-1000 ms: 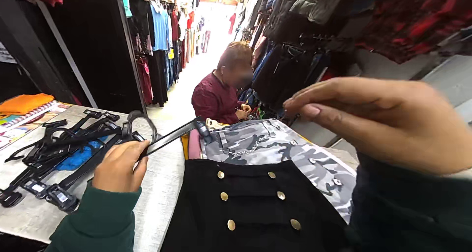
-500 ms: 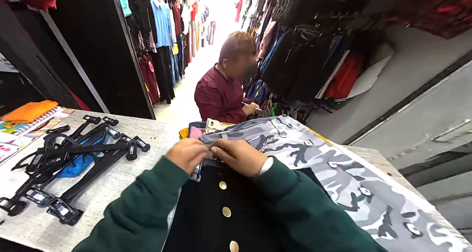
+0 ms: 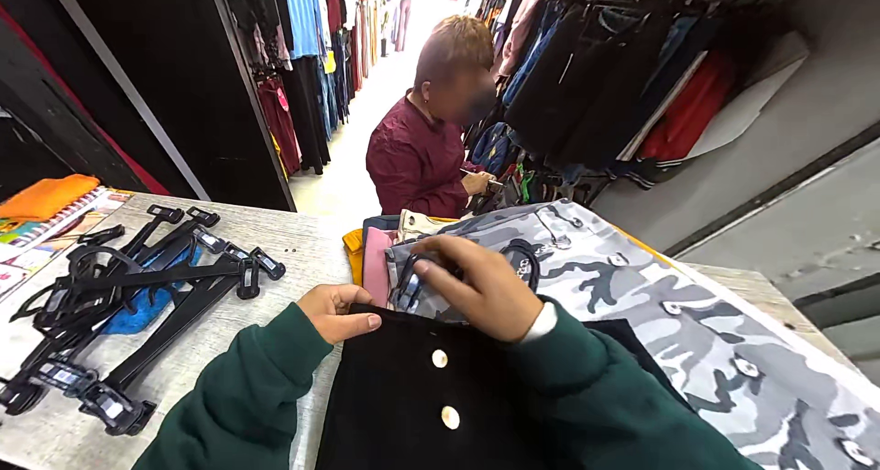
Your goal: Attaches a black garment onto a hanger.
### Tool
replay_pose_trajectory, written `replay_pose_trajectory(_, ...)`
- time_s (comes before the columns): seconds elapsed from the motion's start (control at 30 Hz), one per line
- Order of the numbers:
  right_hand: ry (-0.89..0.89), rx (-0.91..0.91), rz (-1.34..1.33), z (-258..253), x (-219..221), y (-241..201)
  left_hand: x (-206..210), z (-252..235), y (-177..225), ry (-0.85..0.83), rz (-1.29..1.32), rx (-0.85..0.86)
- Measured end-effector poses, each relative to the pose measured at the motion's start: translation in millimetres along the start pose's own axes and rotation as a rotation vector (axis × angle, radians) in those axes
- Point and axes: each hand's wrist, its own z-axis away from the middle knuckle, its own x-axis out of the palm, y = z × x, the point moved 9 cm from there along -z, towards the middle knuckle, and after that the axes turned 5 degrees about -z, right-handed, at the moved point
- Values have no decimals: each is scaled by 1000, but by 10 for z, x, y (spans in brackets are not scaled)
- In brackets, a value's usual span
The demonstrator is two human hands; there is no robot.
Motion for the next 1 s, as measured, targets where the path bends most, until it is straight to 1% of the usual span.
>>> replay_pose_trajectory(0.07, 49, -4, -4, -11, -99, 36, -7, 26, 54, 81, -14, 12)
replay_pose_trajectory(0.2, 51, -13, -11, 3, -46, 21, 18, 95, 167, 191, -28, 104)
replay_pose_trajectory(0.33, 90, -21, -23, 12, -132, -48, 62, 135, 283, 229, -60, 300)
replay_pose_trajectory(0.53, 184, -60, -28, 20, -169, -100, 112, 227, 472, 263, -78, 637)
replay_pose_trajectory(0.6, 166, -67, -47, 18, -120, -93, 125, 224, 470, 263, -67, 663)
replay_pose_trajectory(0.67, 90, -49, -107, 10, -26, -43, 125, 198, 425, 265, -23, 652)
replay_pose_trajectory(0.77, -39, 44, -267, 11, 43, 36, 120, 175, 359, 276, 44, 573)
replay_pose_trajectory(0.83, -83, 88, -368, 16, 28, 57, 120, 173, 351, 280, 44, 542)
replay_pose_trajectory(0.9, -69, 96, -408, 13, -43, 31, 116, 181, 369, 279, 34, 551)
replay_pose_trajectory(1.0, -6, 35, -401, -9, -141, -40, 98, 229, 424, 299, -25, 612)
